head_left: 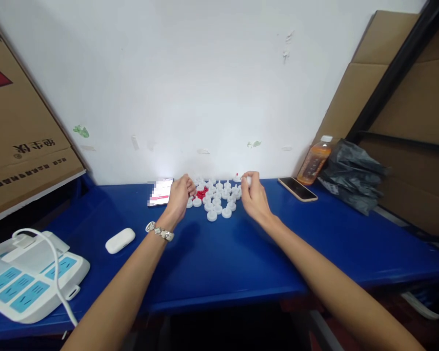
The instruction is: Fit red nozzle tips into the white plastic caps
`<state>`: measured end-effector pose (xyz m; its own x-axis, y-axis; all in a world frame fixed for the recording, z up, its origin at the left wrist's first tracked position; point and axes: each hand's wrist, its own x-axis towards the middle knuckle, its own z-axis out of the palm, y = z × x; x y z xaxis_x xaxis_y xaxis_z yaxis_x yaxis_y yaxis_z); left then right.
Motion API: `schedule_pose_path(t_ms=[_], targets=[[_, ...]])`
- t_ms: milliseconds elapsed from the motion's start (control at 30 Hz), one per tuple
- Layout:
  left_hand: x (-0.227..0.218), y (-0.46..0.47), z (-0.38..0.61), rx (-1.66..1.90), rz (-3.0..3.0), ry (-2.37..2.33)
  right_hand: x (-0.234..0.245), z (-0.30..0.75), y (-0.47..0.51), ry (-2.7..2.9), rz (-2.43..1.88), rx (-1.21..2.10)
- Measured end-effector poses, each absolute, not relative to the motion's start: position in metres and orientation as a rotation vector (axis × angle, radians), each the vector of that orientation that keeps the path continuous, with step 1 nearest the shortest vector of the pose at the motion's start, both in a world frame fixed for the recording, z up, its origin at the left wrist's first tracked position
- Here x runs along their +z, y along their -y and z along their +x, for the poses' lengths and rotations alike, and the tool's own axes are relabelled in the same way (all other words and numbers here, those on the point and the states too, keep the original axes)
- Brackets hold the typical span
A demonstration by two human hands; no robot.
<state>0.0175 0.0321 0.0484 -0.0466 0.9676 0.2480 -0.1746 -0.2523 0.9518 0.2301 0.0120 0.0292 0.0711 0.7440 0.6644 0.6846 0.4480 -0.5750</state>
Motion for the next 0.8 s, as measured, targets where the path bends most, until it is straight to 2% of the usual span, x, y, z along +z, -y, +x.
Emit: schedule_pose_path(t_ms=[167, 300, 500, 800], targets=[[0.037, -0.056, -0.004, 1.327, 2.094, -1.392, 0.027, 0.226, -0.014, 1.688, -1.197, 0.355], [0.021, -0.073, 0.000, 1.159, 2.372, -1.520, 0.026, 0.219, -0.012, 1.819, -1.138, 0.402], [0.020, -0.073, 0.002, 1.130, 2.504, -1.539, 0.026, 0.225, -0.014, 1.852, -1.127, 0.445], [0.026, -0.022, 0.043, 1.186, 2.274, -1.029, 0.017, 0.217, -0.020, 1.632, -1.014, 0.777]])
